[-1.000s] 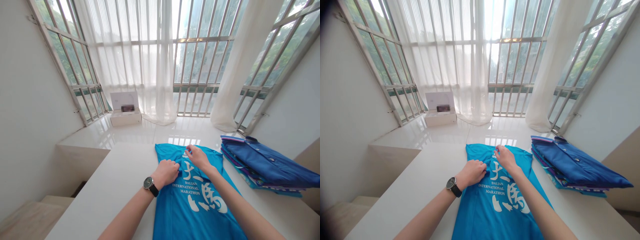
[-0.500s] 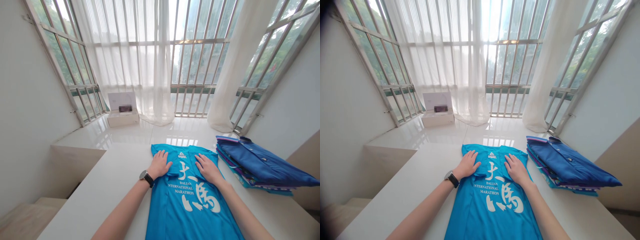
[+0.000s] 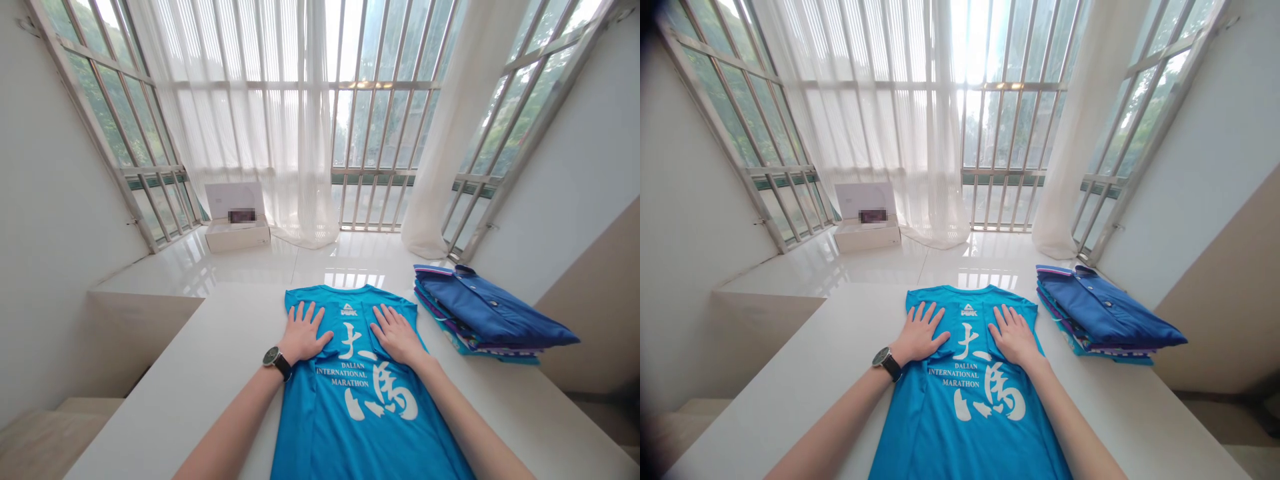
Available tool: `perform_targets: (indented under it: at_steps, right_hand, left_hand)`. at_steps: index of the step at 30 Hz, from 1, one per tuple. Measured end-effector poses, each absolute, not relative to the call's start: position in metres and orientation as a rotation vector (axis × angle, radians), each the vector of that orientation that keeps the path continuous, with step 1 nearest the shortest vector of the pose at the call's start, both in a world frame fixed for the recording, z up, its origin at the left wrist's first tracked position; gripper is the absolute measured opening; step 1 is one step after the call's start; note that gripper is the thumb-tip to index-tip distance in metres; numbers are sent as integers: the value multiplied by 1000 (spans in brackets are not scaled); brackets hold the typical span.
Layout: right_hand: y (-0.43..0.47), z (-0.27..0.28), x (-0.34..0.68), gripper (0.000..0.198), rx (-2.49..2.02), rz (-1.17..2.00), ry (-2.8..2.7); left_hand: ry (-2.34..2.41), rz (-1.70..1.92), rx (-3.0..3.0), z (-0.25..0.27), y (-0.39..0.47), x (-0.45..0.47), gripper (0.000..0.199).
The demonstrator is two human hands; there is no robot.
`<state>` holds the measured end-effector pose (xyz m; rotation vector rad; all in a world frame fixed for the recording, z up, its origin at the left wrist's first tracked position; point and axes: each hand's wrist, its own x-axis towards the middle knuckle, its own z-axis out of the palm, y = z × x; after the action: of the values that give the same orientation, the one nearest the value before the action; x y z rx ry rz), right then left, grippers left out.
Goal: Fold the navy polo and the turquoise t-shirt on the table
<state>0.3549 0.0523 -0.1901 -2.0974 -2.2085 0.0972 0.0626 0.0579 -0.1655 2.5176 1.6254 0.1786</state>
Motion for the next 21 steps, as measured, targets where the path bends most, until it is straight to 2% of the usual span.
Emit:
perform_targets:
  at_steps: [4, 11, 21]
  right_hand:
    - [53, -185, 354, 66, -2099, 119, -2218]
    - [65, -178, 347, 64, -2026, 157, -2256]
    - [62, -179, 340, 66, -2014, 156, -2256]
  left_hand:
    - [1626, 98, 2476, -158, 63, 69, 80]
    - [1611, 217, 2595, -161, 96, 111, 66]
    - [1691, 314, 2570, -175, 104, 114, 70]
